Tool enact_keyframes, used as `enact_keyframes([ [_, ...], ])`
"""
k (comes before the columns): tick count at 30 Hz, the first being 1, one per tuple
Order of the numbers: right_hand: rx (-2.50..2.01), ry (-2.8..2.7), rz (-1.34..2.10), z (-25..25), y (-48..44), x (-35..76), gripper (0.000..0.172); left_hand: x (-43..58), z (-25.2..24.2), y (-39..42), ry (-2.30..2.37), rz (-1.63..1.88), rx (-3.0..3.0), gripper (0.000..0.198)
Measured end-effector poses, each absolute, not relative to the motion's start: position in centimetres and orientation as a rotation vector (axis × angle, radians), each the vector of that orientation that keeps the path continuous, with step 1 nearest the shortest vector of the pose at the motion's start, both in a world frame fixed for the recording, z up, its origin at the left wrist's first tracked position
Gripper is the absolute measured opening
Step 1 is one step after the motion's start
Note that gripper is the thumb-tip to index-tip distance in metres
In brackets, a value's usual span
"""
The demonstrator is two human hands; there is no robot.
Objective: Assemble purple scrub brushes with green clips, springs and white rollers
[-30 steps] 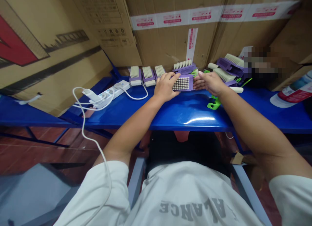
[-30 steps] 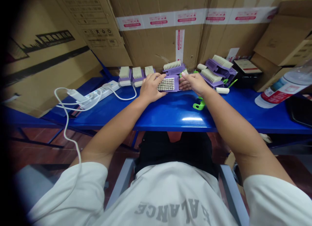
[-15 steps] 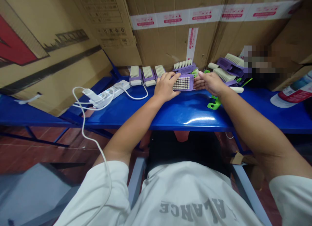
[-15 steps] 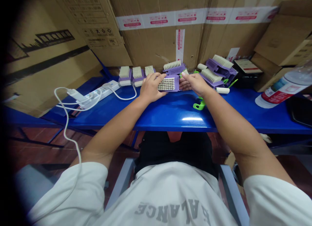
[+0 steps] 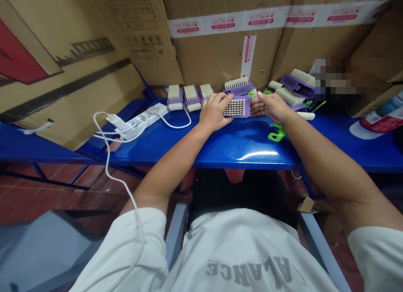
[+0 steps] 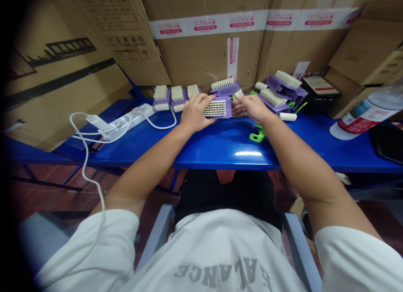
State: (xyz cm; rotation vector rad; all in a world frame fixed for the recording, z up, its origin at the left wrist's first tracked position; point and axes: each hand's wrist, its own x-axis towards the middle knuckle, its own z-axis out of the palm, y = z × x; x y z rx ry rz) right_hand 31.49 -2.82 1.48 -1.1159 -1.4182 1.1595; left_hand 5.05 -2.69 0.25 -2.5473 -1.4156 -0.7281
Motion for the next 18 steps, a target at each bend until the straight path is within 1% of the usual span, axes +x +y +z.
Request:
enact_keyframes([
  [8, -1.066, -1.504, 1.166, 0.9, -2.27, 31.92, 0.069, 5.04, 0.46, -2.88, -1.428, -0.726, -2.545, 0.082],
  [14, -1.067, -1.55, 1.236, 1.21, -2.79, 31.63, 0.075, 4.98, 0.41, -2.93, -1.419, -0.741, -2.541, 0.084],
  [18, -1.021, -1.577, 1.292, 1.5, -3.21, 31.27, 0.071, 5.04, 0.61, -3.2, -1.42, -0.718, -2.545, 0.084],
])
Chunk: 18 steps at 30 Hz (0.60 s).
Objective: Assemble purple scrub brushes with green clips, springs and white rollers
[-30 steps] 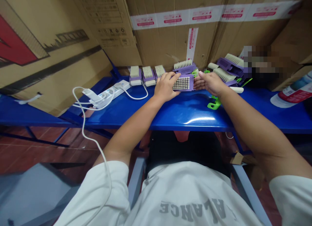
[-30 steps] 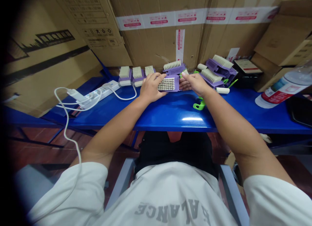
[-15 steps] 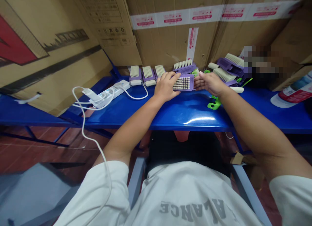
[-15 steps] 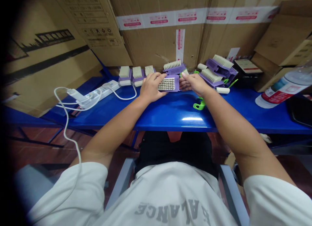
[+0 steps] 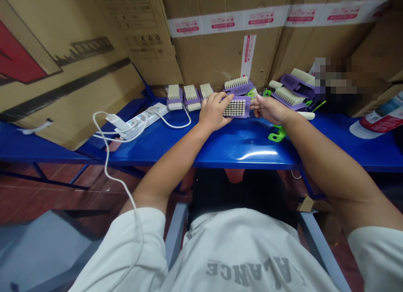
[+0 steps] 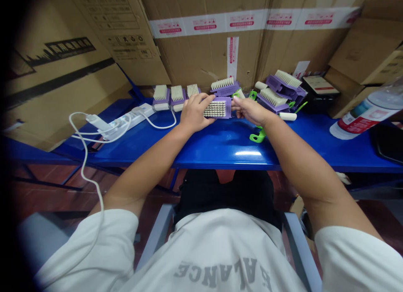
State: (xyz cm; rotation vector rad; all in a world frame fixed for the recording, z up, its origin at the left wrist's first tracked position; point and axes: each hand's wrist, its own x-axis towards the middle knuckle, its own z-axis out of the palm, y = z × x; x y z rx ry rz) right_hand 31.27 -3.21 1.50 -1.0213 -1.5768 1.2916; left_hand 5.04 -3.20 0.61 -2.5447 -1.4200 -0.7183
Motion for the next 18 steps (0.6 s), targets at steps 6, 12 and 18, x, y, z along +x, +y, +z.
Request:
enact_keyframes([
  [6, -0.962, -1.607, 1.43, 1.7, -3.7, 31.7, 0.066, 5.1, 0.9, -3.7, -1.423, -0.708, -2.524, 0.088],
  [12, -0.907, -1.654, 1.568, 1.8, -4.1, 32.0, 0.085, 5.1, 1.1, -4.0, -1.378, -0.713, -2.501, 0.089],
  [18, -0.873, -1.645, 1.621, 2.0, -4.4, 32.5, 0.109, 5.1, 1.5, -4.2, -1.402, -0.652, -2.541, 0.096],
])
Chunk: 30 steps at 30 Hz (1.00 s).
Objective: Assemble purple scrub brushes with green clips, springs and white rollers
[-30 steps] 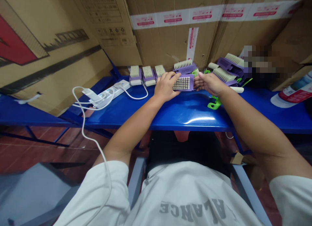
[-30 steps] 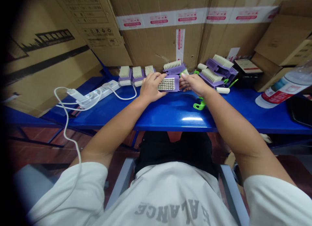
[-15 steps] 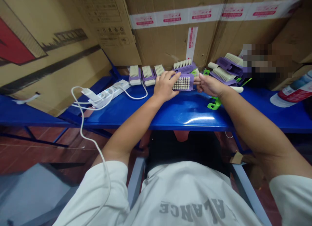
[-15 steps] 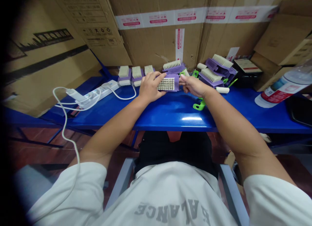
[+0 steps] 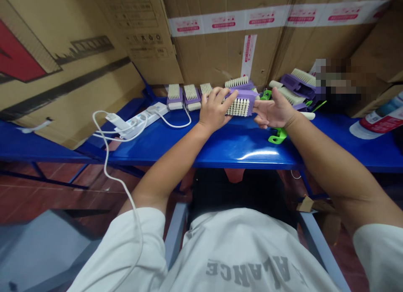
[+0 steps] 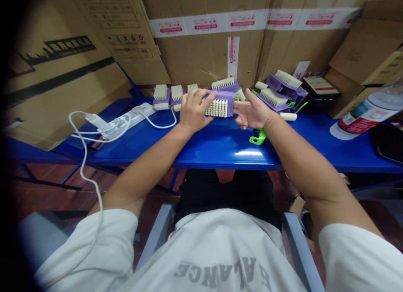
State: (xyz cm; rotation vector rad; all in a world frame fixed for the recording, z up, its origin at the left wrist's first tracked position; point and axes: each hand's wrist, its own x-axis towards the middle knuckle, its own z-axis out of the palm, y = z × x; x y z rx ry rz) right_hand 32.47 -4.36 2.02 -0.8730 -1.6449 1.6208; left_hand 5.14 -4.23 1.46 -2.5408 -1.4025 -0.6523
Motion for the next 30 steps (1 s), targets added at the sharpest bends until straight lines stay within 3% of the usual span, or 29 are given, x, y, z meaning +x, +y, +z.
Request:
enact_keyframes([
  [3, -0.814, -1.675, 1.665, 2.0, -4.3, 32.5, 0.119, 5.1, 1.5, -4.3, -1.42, -0.64, -2.541, 0.09],
  [7, -0.772, -1.686, 1.689, 1.6, -4.2, 32.3, 0.12, 5.3, 1.5, -4.4, -1.362, -0.639, -2.551, 0.092],
  [11, -0.813, -1.657, 1.669, 1.4, -4.2, 32.1, 0.12, 5.6, 1.3, -4.5, -1.31, -0.667, -2.527, 0.08],
  [16, -0.866, -1.696, 1.645, 2.3, -4.5, 32.2, 0.131, 5.0, 1.0, -3.8, -1.37, -0.754, -2.444, 0.082],
  [30, -1.098, -1.53, 1.3, 3.6, -4.9, 31.9, 0.101, 4.2, 1.5, -3.2, -1.442, -0.761, -2.422, 0.082],
])
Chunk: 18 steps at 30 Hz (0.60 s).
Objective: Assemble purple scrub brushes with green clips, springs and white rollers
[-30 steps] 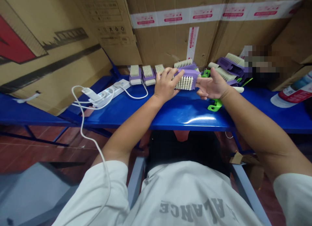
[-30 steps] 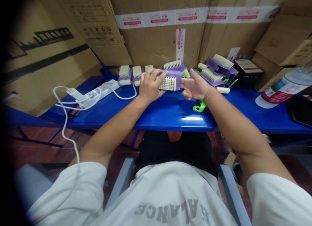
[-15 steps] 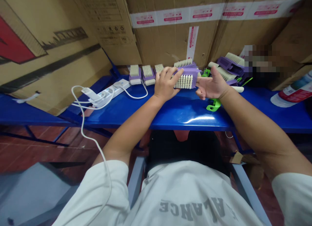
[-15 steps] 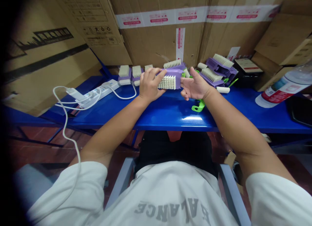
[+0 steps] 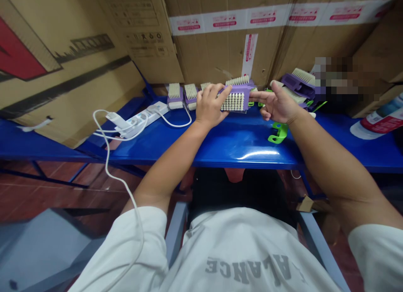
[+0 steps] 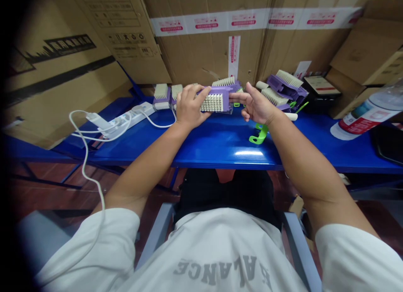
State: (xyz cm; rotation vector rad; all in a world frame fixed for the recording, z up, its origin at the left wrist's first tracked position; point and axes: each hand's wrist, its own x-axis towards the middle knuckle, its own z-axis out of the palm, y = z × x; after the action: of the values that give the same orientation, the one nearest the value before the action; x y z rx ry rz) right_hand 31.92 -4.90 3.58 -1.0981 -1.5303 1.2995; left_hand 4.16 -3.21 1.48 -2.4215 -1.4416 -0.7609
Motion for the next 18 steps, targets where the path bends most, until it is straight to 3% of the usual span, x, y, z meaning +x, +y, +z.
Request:
enact_keyframes([
  [6, -1.074, -1.525, 1.332, 3.0, -4.42, 32.06, 0.098, 4.24, 1.32, -3.28, -1.385, -0.749, -2.429, 0.087],
  [13, -1.087, -1.599, 1.439, 2.97, -4.39, 32.54, 0.107, 4.31, 1.27, -3.24, -1.402, -0.718, -2.484, 0.086],
  [18, -1.002, -1.697, 1.556, 2.99, -4.33, 32.86, 0.109, 4.38, 0.79, -2.81, -1.328, -0.719, -2.514, 0.097],
])
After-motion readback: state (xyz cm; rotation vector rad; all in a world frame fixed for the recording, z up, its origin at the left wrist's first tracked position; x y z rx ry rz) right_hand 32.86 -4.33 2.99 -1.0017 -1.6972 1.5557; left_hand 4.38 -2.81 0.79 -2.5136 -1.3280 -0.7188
